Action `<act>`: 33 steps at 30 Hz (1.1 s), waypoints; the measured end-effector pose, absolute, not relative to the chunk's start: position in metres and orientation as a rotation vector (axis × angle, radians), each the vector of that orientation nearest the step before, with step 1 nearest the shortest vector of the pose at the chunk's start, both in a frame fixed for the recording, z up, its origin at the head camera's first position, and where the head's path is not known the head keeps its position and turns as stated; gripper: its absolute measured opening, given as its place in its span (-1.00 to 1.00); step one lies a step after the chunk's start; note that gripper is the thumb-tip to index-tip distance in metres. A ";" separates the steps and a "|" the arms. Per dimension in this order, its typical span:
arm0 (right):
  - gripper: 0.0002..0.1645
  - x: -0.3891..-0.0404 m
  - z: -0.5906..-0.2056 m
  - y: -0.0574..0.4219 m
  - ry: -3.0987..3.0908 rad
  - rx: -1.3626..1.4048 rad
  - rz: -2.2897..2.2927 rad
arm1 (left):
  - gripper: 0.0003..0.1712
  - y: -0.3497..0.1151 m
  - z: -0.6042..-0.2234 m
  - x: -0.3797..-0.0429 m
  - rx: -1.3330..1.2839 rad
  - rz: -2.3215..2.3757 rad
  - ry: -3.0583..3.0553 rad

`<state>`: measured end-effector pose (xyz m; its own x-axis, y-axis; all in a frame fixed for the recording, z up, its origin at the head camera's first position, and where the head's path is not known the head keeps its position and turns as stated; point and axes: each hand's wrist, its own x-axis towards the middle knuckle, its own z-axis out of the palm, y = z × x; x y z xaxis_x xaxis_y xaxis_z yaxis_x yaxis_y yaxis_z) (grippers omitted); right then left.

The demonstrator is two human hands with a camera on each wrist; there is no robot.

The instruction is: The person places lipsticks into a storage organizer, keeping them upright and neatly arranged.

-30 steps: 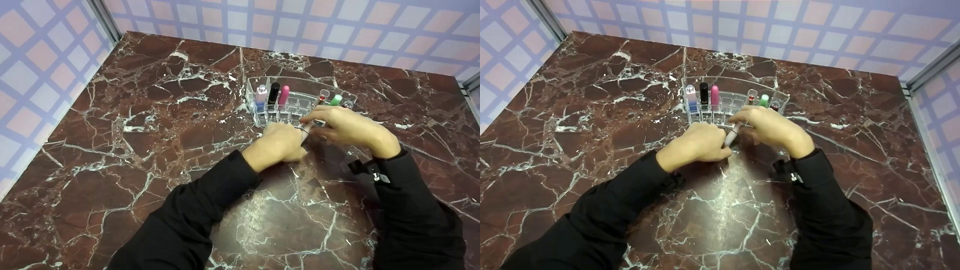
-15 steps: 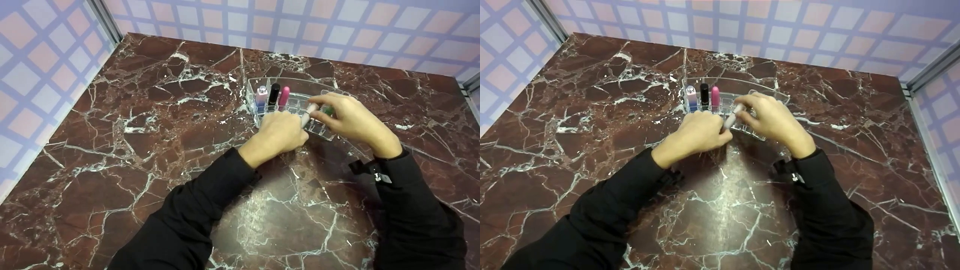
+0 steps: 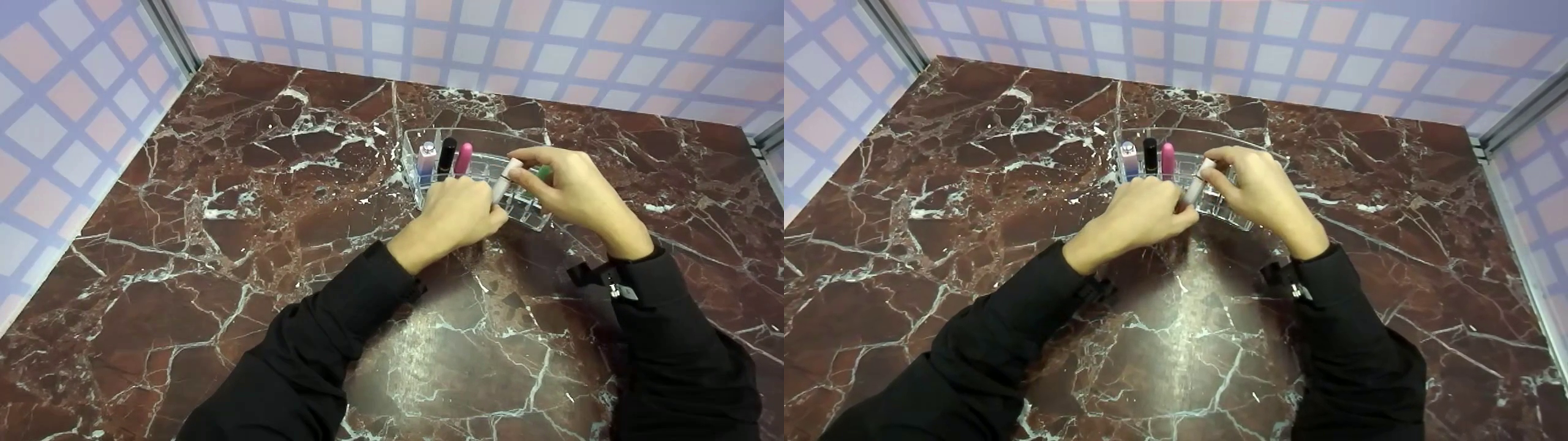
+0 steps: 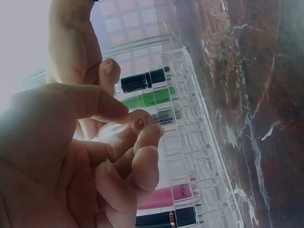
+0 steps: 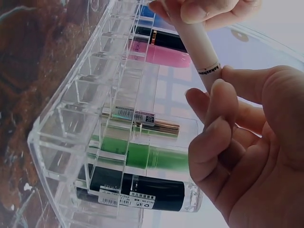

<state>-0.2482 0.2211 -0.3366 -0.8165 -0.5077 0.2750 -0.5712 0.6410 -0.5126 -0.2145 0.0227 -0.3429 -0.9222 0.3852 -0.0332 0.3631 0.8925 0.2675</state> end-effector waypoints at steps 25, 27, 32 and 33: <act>-0.61 -0.246 -0.333 0.218 -2.624 0.892 0.959 | -0.55 0.020 -0.348 -0.224 0.603 0.445 3.002; -0.62 -0.247 -0.332 0.217 -2.612 0.897 0.942 | -0.58 0.020 -0.349 -0.225 0.605 0.472 3.001; -0.61 -0.248 -0.328 0.215 -2.595 0.897 0.919 | -0.64 0.017 -0.348 -0.229 0.589 0.530 3.020; -0.61 -0.248 -0.327 0.214 -2.593 0.891 0.920 | -0.66 0.017 -0.348 -0.230 0.583 0.534 3.031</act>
